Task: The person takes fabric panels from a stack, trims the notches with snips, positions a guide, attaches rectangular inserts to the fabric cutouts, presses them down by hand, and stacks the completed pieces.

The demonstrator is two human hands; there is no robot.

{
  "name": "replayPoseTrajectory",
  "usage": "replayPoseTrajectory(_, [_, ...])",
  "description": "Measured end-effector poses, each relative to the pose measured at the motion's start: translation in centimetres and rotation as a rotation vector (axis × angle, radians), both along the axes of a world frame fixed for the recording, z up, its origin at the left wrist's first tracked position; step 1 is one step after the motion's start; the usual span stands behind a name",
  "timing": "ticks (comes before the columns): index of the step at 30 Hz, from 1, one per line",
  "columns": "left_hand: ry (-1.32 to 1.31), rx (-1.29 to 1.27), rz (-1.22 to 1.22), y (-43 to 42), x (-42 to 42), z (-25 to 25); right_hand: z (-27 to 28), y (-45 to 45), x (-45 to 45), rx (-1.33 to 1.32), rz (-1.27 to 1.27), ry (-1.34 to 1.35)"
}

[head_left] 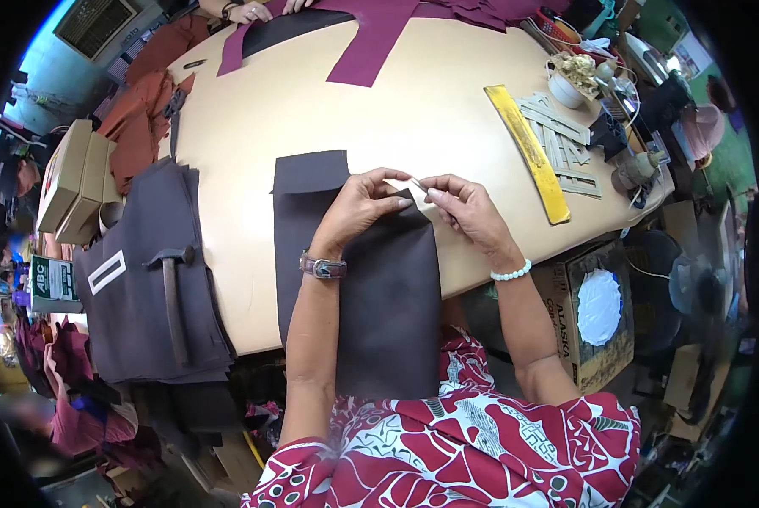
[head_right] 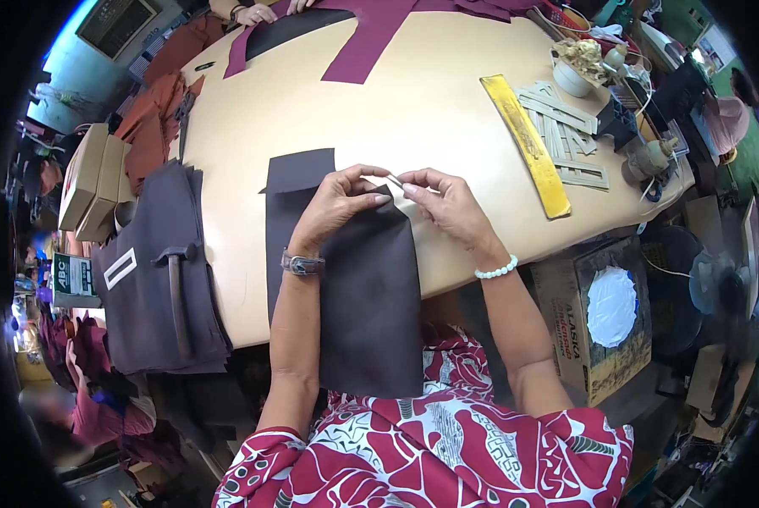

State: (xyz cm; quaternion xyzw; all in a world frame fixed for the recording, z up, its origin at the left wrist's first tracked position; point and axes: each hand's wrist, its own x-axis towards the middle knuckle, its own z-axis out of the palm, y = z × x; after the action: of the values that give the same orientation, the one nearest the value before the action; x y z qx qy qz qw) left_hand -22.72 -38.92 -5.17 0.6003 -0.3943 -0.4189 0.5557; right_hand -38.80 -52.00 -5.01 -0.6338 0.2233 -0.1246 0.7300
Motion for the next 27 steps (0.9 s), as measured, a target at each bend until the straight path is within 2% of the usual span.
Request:
replayPoseTrajectory(1, [0.025, -0.005, 0.012, 0.1, -0.2, 0.0, 0.2, 0.1, -0.2, 0.022, 0.024, 0.052])
replayPoseTrajectory(6, [0.106, 0.005, 0.033, 0.2, -0.5, -0.2, -0.9, 0.0, -0.5, -0.033, -0.010, -0.024])
replayPoseTrajectory(27, [0.094, -0.013, -0.026, 0.4, -0.1, -0.8, -0.7, 0.3, -0.3, -0.083, -0.016, 0.010])
